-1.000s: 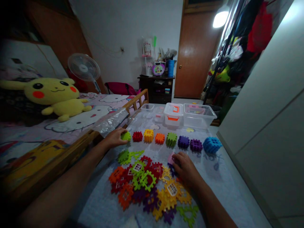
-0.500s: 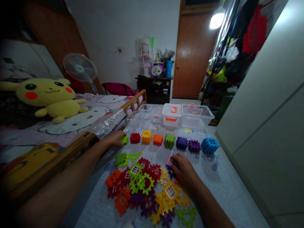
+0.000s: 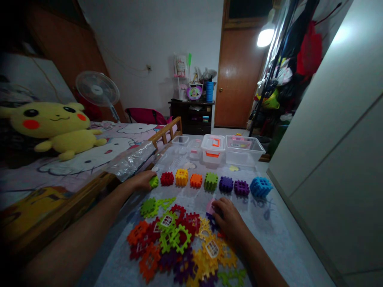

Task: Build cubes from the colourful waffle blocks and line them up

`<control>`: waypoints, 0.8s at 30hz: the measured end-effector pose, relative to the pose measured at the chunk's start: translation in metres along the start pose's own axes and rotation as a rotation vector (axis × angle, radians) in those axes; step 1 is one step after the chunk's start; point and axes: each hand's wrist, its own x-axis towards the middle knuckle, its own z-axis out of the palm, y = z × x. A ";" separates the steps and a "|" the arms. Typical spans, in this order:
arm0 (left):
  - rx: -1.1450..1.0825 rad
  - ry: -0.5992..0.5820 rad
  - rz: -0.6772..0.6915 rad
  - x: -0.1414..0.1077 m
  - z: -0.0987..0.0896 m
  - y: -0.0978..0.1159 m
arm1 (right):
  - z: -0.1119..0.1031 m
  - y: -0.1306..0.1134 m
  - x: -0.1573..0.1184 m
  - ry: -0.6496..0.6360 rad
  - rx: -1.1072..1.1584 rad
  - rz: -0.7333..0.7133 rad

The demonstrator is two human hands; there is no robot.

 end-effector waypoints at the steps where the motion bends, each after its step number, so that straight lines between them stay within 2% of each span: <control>1: -0.001 -0.002 0.001 0.000 0.000 0.000 | 0.000 0.000 0.000 0.001 -0.002 -0.003; 24: -0.067 0.004 -0.043 0.006 0.008 -0.002 | -0.003 -0.005 0.000 -0.017 -0.006 0.006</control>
